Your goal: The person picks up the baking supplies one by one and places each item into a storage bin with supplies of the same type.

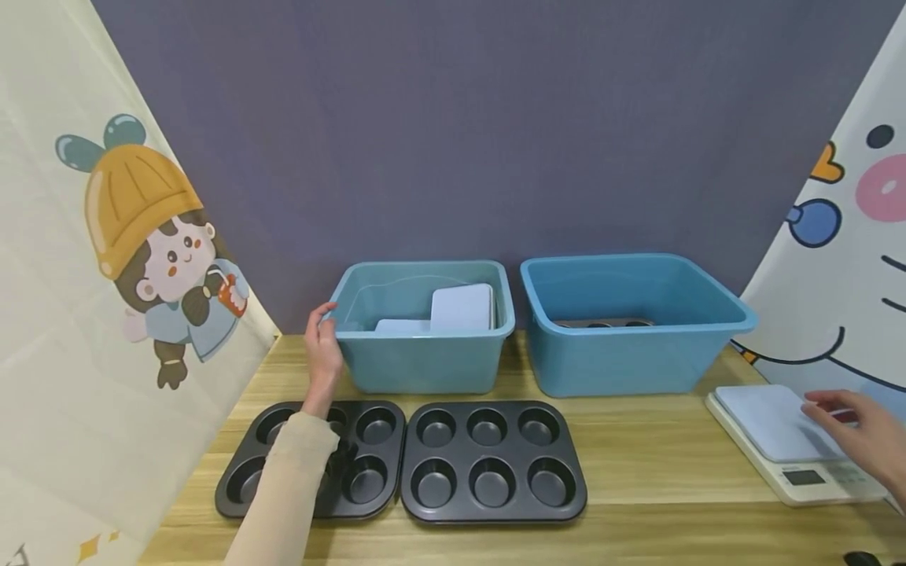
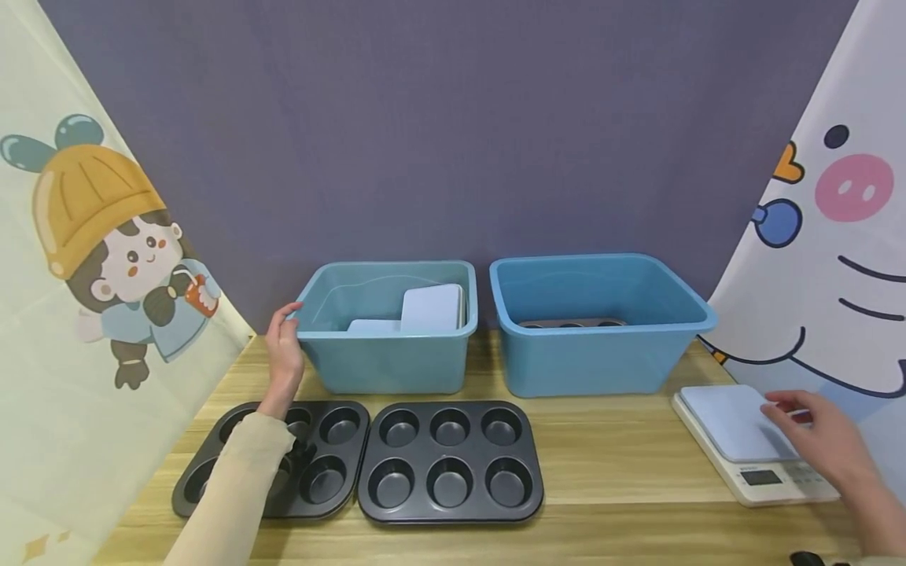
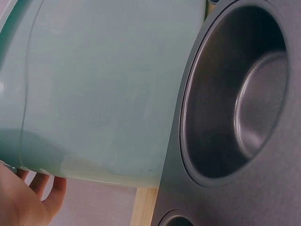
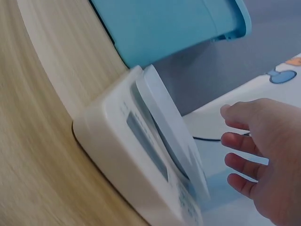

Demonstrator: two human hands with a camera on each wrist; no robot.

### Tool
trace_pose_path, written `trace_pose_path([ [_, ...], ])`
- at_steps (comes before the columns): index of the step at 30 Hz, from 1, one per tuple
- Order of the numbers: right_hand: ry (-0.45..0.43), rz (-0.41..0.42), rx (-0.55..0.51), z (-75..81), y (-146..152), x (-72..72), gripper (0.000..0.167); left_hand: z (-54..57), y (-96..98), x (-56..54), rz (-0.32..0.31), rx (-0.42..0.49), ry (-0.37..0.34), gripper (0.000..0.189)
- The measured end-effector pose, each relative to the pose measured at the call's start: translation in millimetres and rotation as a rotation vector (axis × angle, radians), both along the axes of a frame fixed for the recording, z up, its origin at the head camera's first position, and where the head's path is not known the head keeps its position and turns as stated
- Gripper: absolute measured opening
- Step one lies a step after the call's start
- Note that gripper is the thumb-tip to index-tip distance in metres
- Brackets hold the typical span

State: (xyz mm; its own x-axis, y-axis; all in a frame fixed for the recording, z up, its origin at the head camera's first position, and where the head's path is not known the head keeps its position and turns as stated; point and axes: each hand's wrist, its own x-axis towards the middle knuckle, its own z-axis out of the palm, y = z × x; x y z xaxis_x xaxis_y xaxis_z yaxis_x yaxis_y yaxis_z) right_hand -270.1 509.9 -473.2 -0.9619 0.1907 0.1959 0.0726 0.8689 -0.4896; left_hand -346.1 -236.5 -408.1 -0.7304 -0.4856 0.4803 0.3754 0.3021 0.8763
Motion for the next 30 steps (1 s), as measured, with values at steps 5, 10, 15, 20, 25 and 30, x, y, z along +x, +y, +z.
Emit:
trace_pose_path([
  [5,0.008,0.014,0.016,-0.6,3.1,-9.9,0.058,1.6,-3.9,-2.1,0.021,0.007,0.004,0.036],
  [10,-0.021,0.057,0.061,3.1,6.4,-20.4,0.066,1.3,-6.4,-2.9,0.029,0.012,-0.007,0.036],
  [15,-0.042,0.167,0.133,5.0,5.7,-33.8,0.074,3.9,-8.1,-4.6,0.039,0.008,-0.001,0.036],
  [20,-0.077,0.154,0.179,-0.4,2.7,-32.0,0.082,3.9,-7.2,-6.8,0.038,0.001,0.005,0.037],
  [25,-0.094,0.107,0.204,-4.7,1.8,-28.2,0.083,1.8,-7.3,-6.8,0.033,0.006,0.003,0.036],
  [30,-0.088,0.06,0.208,-9.7,-1.1,-29.7,0.084,2.6,-9.4,-3.4,0.019,0.02,0.008,0.036],
])
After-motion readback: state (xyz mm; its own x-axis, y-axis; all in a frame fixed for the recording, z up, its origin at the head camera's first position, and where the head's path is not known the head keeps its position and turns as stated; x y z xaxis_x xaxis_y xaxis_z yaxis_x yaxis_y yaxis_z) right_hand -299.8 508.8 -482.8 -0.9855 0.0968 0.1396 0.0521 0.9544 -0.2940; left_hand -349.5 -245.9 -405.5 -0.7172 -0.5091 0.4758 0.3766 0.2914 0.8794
